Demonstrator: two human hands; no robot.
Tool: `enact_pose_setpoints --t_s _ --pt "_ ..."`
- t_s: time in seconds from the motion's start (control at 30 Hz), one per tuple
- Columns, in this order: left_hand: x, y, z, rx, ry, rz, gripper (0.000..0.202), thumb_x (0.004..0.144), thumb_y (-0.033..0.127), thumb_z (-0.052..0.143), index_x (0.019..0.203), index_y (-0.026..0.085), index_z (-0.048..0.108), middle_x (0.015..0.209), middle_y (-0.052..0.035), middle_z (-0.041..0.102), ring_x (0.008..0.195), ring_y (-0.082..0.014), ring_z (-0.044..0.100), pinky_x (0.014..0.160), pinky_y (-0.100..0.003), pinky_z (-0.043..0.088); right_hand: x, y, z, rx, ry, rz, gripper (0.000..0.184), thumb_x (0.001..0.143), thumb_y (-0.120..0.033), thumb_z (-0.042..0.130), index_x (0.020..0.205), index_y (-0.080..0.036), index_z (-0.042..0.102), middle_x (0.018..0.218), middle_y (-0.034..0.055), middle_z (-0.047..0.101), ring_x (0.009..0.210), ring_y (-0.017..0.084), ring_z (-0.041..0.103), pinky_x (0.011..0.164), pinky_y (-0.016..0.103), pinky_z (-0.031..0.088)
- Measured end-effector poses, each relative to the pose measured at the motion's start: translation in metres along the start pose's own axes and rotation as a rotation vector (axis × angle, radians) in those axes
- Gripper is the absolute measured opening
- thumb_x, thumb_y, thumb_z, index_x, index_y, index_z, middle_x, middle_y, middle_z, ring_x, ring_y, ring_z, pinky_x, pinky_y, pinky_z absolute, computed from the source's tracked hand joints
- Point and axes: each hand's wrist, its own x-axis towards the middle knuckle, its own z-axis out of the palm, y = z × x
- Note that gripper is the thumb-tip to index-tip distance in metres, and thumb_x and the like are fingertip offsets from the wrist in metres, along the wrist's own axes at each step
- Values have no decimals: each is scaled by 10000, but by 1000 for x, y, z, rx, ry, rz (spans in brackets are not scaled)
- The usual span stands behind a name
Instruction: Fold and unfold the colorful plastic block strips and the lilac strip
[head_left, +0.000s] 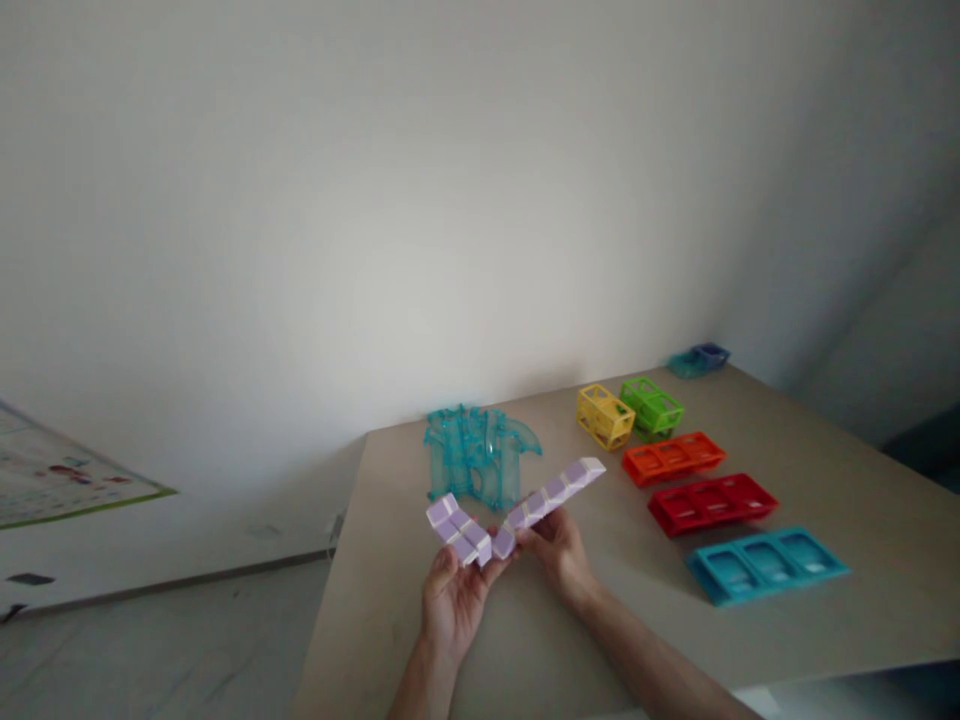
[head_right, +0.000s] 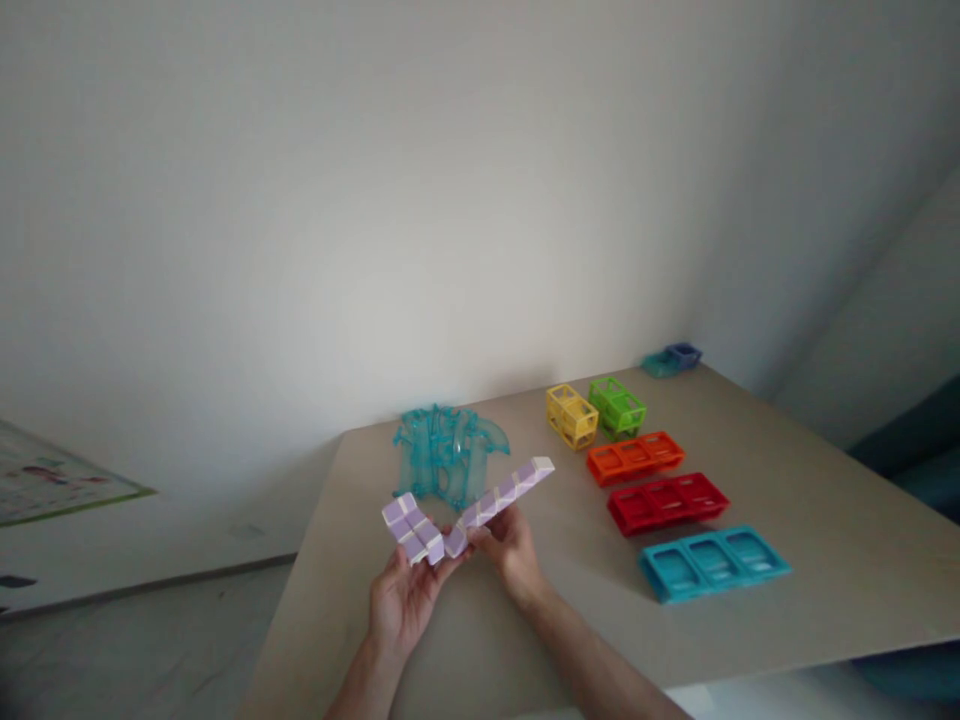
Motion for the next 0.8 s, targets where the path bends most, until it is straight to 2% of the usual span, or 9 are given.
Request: enact_pose_setpoints --t_s 0.1,0.23,0.3,0.4,0.6,0.8 --pt "-1 3 -2 -15 -17 -72 256 911 284 570 1067 147 720 1111 -130 731 1068 -305 668 941 -461 536 1 -3 0 -13 -39 17 354 712 -462 770 857 -177 618 739 30 664 628 175 615 573 280 502" --pt "-2 6 -4 -47 -71 -109 292 950 308 491 1071 167 716 1092 -121 738 1041 -269 683 907 -415 558 0 -9 1 -30 -110 75 405 773 -574 671 805 -175 611 670 22 636 533 143 563 474 239 429" --pt "-2 8 -5 -45 -79 -124 310 958 319 471 1064 164 717 1078 -123 741 1025 -255 691 898 -393 561 -2 -12 3 -49 -160 97 422 715 -565 731 825 -172 624 704 32 661 564 153 582 481 238 432" --pt "-2 8 -4 -39 -66 -128 300 952 307 481 1058 155 717 1073 -121 743 1013 -250 692 902 -396 554 -6 -12 7 -85 -193 107 404 629 -439 832 859 -169 640 777 44 706 665 193 638 566 273 490" --pt "3 4 -1 -31 -32 -69 203 876 249 612 1024 172 730 1073 -104 740 1092 -278 646 952 -437 512 -11 -8 9 -141 -66 21 315 666 -362 802 863 -188 629 830 57 735 783 243 687 711 348 539" --pt "4 1 0 30 31 -6 204 804 163 689 1001 197 730 1071 -79 744 1076 -267 653 955 -441 512 -5 0 3 -222 32 -44 274 713 -362 768 858 -193 608 766 57 728 709 248 691 656 359 558"
